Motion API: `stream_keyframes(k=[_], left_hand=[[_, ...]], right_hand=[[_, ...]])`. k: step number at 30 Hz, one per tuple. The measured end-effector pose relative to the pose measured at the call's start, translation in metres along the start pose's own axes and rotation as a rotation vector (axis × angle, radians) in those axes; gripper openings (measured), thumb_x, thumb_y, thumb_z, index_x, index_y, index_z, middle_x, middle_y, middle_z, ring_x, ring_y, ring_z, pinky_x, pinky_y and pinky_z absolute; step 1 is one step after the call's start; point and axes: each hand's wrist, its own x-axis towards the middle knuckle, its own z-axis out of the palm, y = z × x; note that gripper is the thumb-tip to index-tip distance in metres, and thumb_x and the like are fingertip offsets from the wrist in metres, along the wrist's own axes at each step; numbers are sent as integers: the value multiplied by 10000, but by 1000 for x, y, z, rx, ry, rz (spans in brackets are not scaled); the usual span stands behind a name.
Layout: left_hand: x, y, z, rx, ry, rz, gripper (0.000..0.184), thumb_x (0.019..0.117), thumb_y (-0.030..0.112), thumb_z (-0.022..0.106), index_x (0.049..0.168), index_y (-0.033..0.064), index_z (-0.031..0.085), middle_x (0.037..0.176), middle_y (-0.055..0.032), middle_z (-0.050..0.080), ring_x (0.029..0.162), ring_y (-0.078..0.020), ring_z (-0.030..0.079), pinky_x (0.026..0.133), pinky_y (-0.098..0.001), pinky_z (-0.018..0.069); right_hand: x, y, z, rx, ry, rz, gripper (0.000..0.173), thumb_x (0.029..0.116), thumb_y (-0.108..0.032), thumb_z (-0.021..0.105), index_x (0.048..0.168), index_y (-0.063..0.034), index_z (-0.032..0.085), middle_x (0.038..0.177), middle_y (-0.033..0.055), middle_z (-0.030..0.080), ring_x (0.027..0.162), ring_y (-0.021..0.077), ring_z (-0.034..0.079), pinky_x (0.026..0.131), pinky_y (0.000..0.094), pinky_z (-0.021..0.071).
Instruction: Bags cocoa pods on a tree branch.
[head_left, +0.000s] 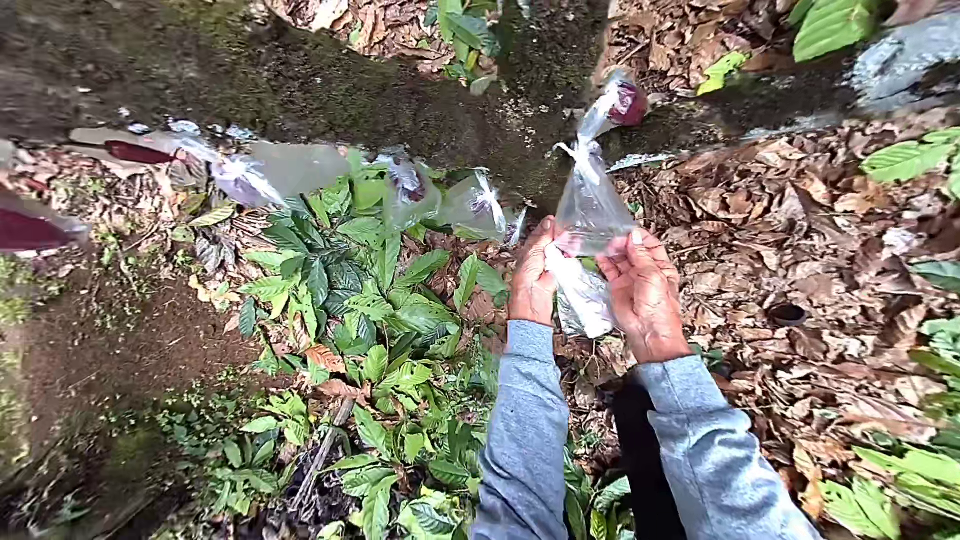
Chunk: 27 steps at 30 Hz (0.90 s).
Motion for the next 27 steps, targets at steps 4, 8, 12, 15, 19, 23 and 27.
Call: stream_keyframes(k=[4,8,12,15,19,23,27], left_hand=[[-1,-5,-7,-123,64,-63,165,1073,123,473,1158,53,597,852,-75,646,774,-195,663,795,-370,602],[-29,-22,-24,-15,251,-59,281,1115,218,394,1247,33,559,890,-80,638,711,-185,648,676,-361,593],[-74,-52,-33,281,287,8,323,1108,256,431,1206,18,625,822,-49,616,656,-122,574,605,-281,517],[-113,-72,-27,357,233,-1,378,1113,299,416,1165,16,661,911,-77,656,779,-153,621,732,-331,549],[-156,-89,-15,476,202,-137,492,1108,444,374,1238,68,662,1066,-117,679,927,-207,636,826,-416,536],[-200,-96,-2,519,102,-138,555,1088,485,405,1424,66,544,1378,-177,589,1229,-273,579,1038,-494,480],[-226,-105,7,401,95,-142,522,1081,434,468,1445,61,491,1275,-194,622,1101,-278,615,938,-475,521]], right_hand=[[-5,-1,-9,-126,34,12,193,1085,-150,483,1237,-52,549,993,50,687,856,174,696,816,365,612],[-32,-4,-28,-438,-103,56,265,1080,-220,509,1241,-18,565,1008,68,694,872,168,691,791,346,597],[-75,-6,-45,-757,-438,202,540,942,-387,706,1370,-80,591,1175,81,695,961,200,697,767,379,610],[-102,4,-71,-774,-428,158,483,867,-318,797,1269,-85,664,1108,71,707,923,176,688,770,350,602],[-132,-13,-102,-778,-363,87,180,930,-122,714,1091,-48,749,1001,80,754,868,171,707,793,346,597],[-169,-53,-115,-886,-383,113,275,1006,-267,629,1168,-63,720,1088,70,728,991,141,685,910,355,565],[-200,-90,-132,-859,-494,144,435,907,-282,763,1269,-62,666,1232,110,678,1093,187,668,971,382,563]])
